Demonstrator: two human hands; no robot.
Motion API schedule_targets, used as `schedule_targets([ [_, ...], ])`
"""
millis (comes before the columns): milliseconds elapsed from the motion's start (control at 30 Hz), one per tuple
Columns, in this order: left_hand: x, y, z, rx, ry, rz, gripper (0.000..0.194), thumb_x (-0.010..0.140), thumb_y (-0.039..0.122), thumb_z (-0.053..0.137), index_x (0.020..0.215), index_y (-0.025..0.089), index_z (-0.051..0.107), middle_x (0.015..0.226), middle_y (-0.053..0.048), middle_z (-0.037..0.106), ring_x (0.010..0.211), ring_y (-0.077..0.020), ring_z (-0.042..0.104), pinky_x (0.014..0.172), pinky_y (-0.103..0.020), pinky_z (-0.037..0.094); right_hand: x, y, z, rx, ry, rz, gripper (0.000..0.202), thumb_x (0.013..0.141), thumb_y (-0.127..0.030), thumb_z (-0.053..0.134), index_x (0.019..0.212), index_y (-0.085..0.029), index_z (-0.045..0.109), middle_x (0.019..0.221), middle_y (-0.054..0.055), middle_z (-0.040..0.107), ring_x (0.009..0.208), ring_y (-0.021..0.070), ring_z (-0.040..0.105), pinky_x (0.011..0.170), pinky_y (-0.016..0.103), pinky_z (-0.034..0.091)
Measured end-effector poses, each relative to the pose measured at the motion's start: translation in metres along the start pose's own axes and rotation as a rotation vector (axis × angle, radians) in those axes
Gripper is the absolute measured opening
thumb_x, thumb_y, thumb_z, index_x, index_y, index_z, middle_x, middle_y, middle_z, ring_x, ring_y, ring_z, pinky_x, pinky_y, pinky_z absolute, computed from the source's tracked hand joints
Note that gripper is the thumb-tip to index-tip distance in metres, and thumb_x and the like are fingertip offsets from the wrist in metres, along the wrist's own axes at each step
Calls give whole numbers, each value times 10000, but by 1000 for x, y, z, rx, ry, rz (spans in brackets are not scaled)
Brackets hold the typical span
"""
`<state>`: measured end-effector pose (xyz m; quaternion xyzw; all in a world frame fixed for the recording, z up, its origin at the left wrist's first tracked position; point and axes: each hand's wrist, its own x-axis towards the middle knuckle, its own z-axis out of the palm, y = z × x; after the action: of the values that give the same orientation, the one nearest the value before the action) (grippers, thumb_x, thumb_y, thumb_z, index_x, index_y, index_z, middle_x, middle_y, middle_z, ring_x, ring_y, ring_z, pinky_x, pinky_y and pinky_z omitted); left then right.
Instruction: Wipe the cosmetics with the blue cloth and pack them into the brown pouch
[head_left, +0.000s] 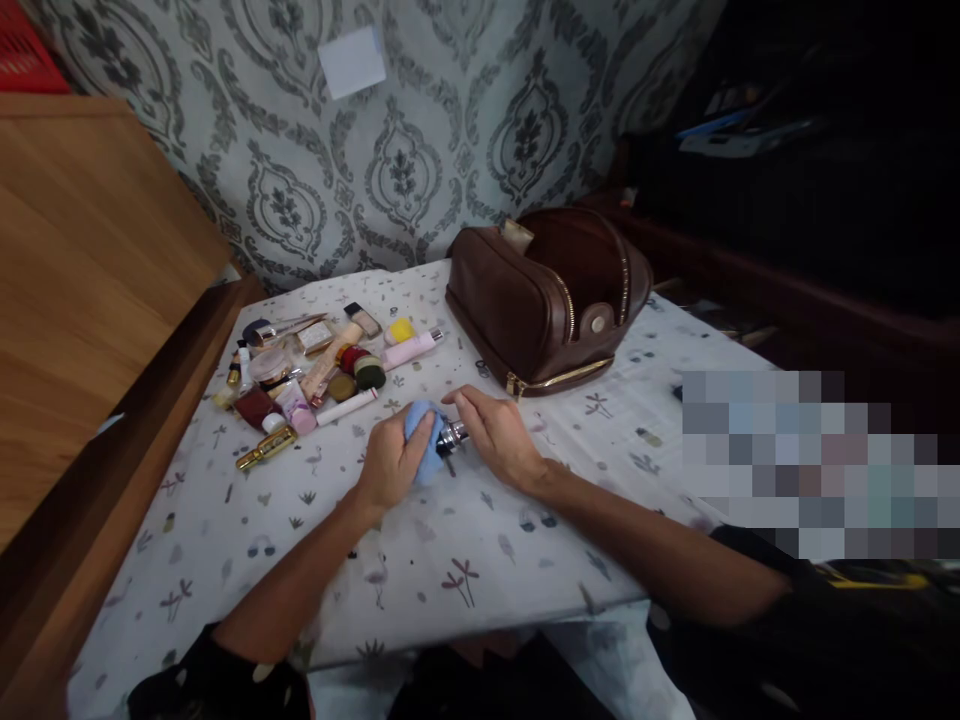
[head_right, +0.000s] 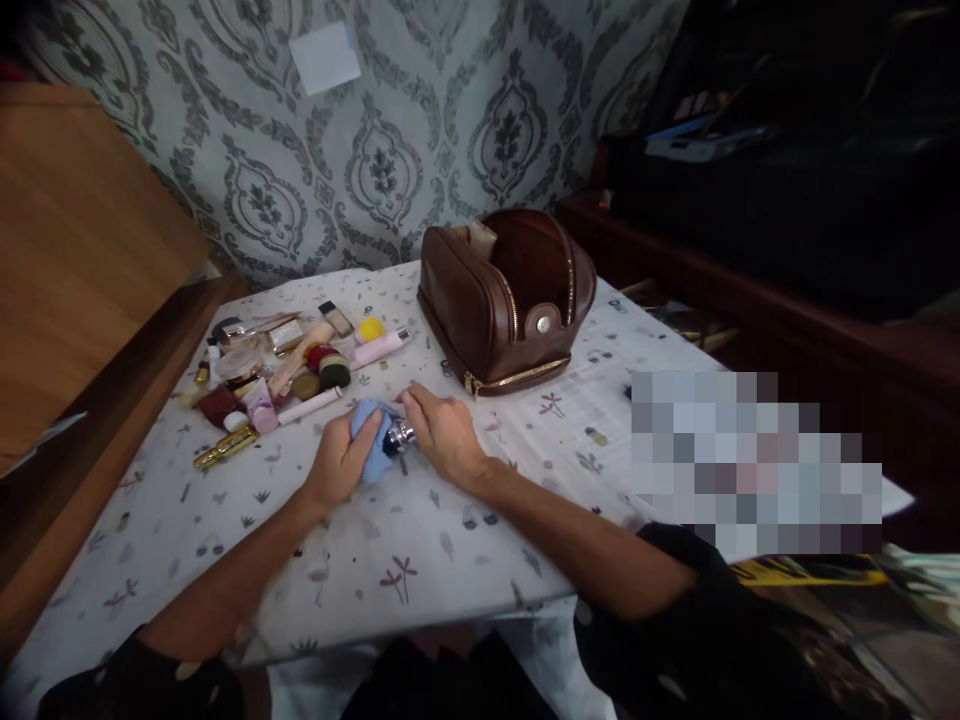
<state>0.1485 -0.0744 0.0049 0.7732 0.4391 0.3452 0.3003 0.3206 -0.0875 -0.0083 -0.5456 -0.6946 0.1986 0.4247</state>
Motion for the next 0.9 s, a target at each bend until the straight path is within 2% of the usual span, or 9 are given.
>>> schedule_targets([
  [233,0,2,-2,-165,-41,-103,406,958,469,421,656,198,419,599,47,416,586,-114,405,574,-244,337,-6,0,0,29,-1,-66,389,984,-397,326,1081,-193,643,640,7,596,536,147,524,611,257,405],
  [433,-2,-1,-1,-120,29,-93,402,966,460,407,659,200,406,594,44,415,586,-118,412,582,-251,336,-3,-3,-3,146,-5,-39,364,950,-472,410,986,-184,628,754,35,642,666,159,590,661,263,448],
  [533,-2,-1,-3,-22,86,-33,358,978,421,381,696,204,424,619,36,443,604,-129,438,613,-263,341,1,-5,-3,316,-106,51,381,882,-551,529,919,-179,599,728,17,638,636,150,598,600,252,460],
  [633,-2,1,-7,68,104,8,319,974,400,382,724,209,439,644,24,473,627,-144,456,633,-276,344,5,-4,0,496,-254,198,454,752,-593,683,902,-176,584,616,-26,602,520,130,575,507,234,440],
  [700,-2,0,-9,81,104,17,317,970,398,382,719,213,440,650,16,481,630,-152,460,639,-282,348,6,-2,2,569,-302,265,493,677,-593,745,879,-173,586,595,-32,594,511,130,577,481,225,428],
  [767,-1,-2,-11,54,113,17,324,966,405,388,707,216,440,651,9,490,628,-159,465,642,-286,353,6,0,3,595,-318,266,497,644,-577,775,865,-171,594,638,-20,613,541,129,585,509,233,446],
  [900,0,-10,-14,-26,158,-3,342,954,430,425,685,220,449,623,14,489,595,-159,460,624,-284,343,4,1,4,577,-325,170,439,648,-520,795,852,-174,618,767,7,665,656,143,615,652,279,500],
])
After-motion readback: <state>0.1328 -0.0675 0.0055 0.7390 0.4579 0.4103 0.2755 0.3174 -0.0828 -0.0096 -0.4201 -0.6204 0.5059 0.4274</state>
